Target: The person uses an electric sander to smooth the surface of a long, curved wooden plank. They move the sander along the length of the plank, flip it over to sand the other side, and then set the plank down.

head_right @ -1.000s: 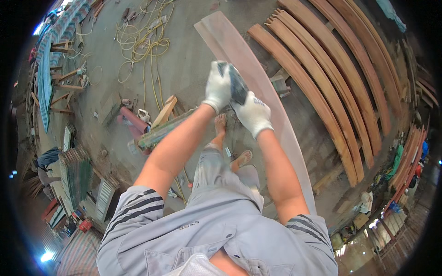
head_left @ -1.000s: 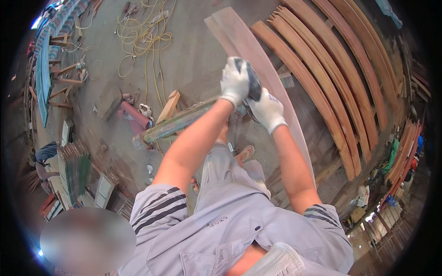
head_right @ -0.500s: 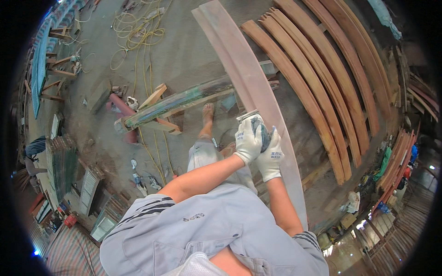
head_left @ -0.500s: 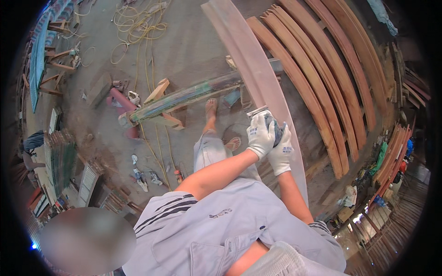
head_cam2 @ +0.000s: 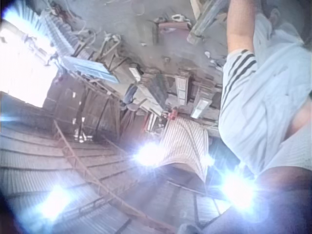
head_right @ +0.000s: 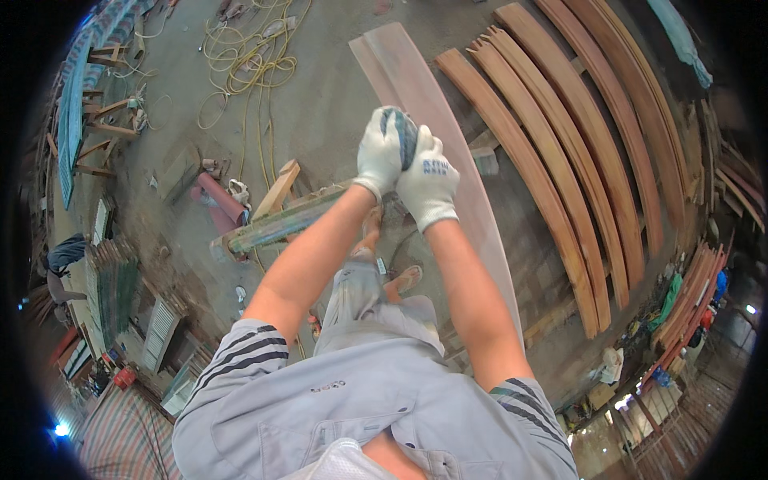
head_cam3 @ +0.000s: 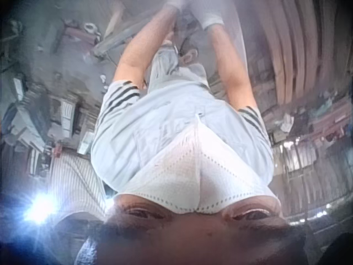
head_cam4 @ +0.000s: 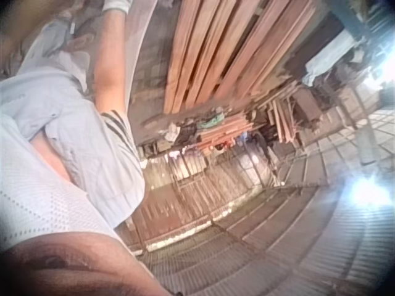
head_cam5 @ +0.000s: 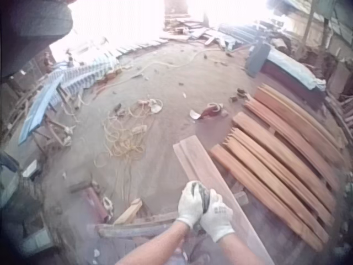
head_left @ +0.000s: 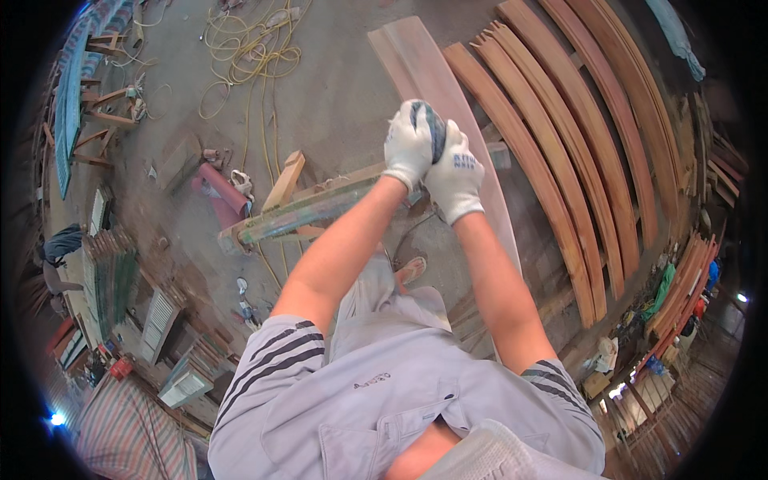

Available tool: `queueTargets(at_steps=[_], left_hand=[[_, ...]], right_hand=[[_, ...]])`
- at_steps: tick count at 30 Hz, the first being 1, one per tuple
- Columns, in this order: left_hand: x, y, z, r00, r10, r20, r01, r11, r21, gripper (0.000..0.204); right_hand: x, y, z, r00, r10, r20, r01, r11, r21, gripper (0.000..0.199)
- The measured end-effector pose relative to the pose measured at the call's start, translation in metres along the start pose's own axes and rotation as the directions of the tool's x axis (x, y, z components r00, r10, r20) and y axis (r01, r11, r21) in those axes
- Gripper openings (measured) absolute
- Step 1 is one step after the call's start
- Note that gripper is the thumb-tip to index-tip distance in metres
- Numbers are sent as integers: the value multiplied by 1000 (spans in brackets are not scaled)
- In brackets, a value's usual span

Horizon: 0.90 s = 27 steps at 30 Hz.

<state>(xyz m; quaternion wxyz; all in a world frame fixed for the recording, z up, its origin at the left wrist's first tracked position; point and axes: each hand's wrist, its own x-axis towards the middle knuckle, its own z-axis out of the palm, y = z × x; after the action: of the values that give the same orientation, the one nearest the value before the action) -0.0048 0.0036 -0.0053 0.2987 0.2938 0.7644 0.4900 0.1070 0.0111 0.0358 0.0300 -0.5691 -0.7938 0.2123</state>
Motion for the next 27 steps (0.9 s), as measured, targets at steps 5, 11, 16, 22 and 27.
queueTargets(at_steps=[5, 11, 16, 22, 27], left_hand=[[133, 0, -28, 998, 6, 58, -4, 999, -38, 45], [237, -1, -45, 995, -39, 87, 43, 998, -44, 44], [205, -3, -41, 987, -98, 125, 89, 993, 79, 51], [72, -8, -20, 975, -37, 218, -2, 984, 177, 50], [-75, -15, 9, 963, 3, 271, -56, 981, 188, 44]], right_hand=[[109, -62, 11, 997, -73, -34, 73, 997, 2, 84], [187, -113, 1, 994, -105, 28, 106, 994, -17, 84], [157, -97, -3, 996, -78, 50, 80, 996, -35, 68], [40, -32, -15, 998, -14, 59, 14, 1000, 1, 74], [-87, 54, -5, 999, -10, -51, 7, 999, -42, 87]])
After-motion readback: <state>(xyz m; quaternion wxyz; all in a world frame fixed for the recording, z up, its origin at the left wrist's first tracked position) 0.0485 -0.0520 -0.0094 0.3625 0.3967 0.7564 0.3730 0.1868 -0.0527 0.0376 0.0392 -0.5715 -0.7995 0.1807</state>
